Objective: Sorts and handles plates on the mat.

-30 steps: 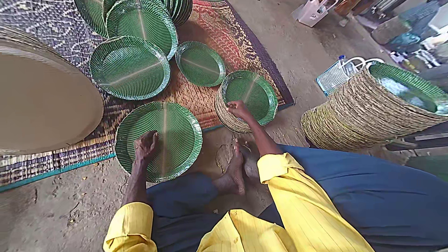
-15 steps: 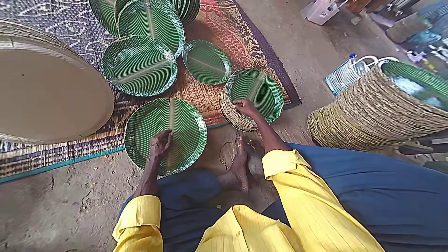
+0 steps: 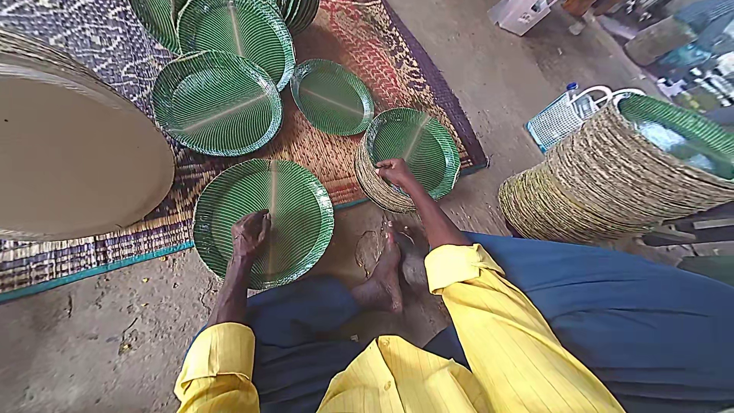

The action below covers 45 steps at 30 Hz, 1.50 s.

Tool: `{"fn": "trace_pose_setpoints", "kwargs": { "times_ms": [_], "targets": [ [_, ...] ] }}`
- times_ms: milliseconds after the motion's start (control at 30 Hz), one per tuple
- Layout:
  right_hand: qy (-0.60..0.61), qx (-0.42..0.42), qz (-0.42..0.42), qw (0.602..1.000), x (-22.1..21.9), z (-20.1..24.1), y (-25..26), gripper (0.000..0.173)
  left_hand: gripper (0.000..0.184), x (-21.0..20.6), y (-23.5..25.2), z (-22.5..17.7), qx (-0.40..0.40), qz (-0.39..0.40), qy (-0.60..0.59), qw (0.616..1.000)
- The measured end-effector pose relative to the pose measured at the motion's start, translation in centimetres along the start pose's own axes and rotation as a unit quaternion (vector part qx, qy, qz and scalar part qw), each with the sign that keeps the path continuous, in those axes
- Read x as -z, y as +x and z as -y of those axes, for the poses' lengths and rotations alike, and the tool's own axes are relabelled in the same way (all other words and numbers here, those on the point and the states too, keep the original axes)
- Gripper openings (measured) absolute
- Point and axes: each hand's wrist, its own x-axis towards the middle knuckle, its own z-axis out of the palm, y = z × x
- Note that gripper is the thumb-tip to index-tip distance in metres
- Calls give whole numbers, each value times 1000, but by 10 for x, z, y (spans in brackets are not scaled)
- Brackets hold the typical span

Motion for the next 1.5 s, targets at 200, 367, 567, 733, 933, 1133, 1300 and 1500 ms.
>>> {"fn": "trace_pose_setpoints", "kwargs": {
  "times_ms": [200, 367, 567, 733, 933, 1133, 1300, 1500],
  "targets": [
    [60, -34, 0, 998, 0, 0, 2, 31, 38, -2, -1, 1, -22, 10, 0, 1000],
    [71, -76, -8, 995, 0, 8, 0, 30, 38, -5, 0, -3, -36, 26, 8, 999],
    [28, -41, -36, 998, -5, 1, 7, 29, 37, -4, 0, -4, -51, 23, 16, 998],
    [-10, -9, -85, 996, -3, -5, 5, 25, 39, -7, 2, 2, -58, 31, 21, 998],
    [-139, 24, -89, 986, -3, -2, 1, 26, 38, -8, 4, -8, -54, 63, 43, 996],
    [-146, 155, -187, 959, -9, 52, -27, 32, 38, 0, 4, 0, -48, 5, 27, 998],
    [-122, 395, -85, 907, -109, 96, -82, 27, 61, 21, 5, 8, -7, -176, 41, 984],
    [-256, 450, 304, 800, -209, 78, -131, 22, 49, 42, -1, 21, 83, -227, 62, 968]
  ]
}}
